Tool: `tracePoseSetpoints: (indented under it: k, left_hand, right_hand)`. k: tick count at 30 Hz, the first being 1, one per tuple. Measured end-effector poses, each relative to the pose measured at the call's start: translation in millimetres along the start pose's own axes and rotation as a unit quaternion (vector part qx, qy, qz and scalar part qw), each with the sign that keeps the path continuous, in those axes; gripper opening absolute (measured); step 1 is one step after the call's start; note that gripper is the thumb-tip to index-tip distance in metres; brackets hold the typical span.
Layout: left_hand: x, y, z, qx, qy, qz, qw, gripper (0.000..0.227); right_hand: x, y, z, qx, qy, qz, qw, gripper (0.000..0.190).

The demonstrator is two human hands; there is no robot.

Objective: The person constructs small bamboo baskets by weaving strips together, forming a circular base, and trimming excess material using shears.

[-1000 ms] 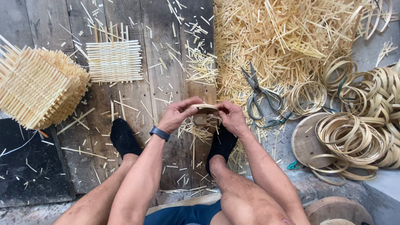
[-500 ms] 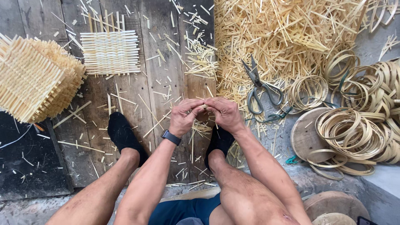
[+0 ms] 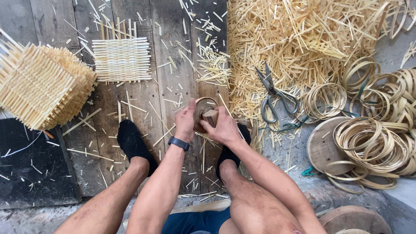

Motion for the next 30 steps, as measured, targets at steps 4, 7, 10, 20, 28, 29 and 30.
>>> tracePoseSetpoints:
  k: [4,7,10,20,28,29,30]
  left_hand:
    - [-4.0,-3.8,3.9,0.083,0.008,-0.112,0.99,0.049]
    - [-11.0,-6.4,11.4,0.21,-0.029,-0.163,0.964,0.042]
    - [-16.2,-7.8,14.5,0.309,-0.061,-0.183,0.931,0.035]
    - [-18.3,-12.6,20.7,0.368,-0.123,-0.2,0.9,0.039]
    - [27.9,57.3,91.0,0.209,-0.145,-0.036,0.967,0.064]
    - [32.3,63.8,102.9,0.209,-0.158,-0.005,0.965,0.07]
    - [34.6,66.5,106.2,0.144,-0.14,0.0,0.98,0.061]
  right_hand:
    - [9.2,-12.7,-16.8,-0.029,0.012,-0.058,0.998,0.074]
    - [8.6,-11.8,-20.1,0.005,-0.011,-0.073,0.997,0.073]
    - [7.8,-9.0,-22.8,-0.036,-0.02,-0.044,0.998,0.075]
    - [7.5,-7.4,-28.6,-0.055,-0.02,-0.031,0.998,0.074]
    - [14.1,-35.9,-14.0,0.183,-0.002,0.043,0.982,0.052]
    - [13.3,-43.2,-4.9,0.285,0.005,0.031,0.958,0.049]
    - [9.6,-50.5,5.1,0.385,0.014,0.016,0.923,0.046]
Point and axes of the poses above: each hand's wrist, its own x-axis towards the middle knuckle, its own z-axis out of the back of the hand, y = z × x, the point moved 8 cm from there along x, towards the middle knuckle, and after that the axes turned 2 degrees about -z, right-handed, at the moved point
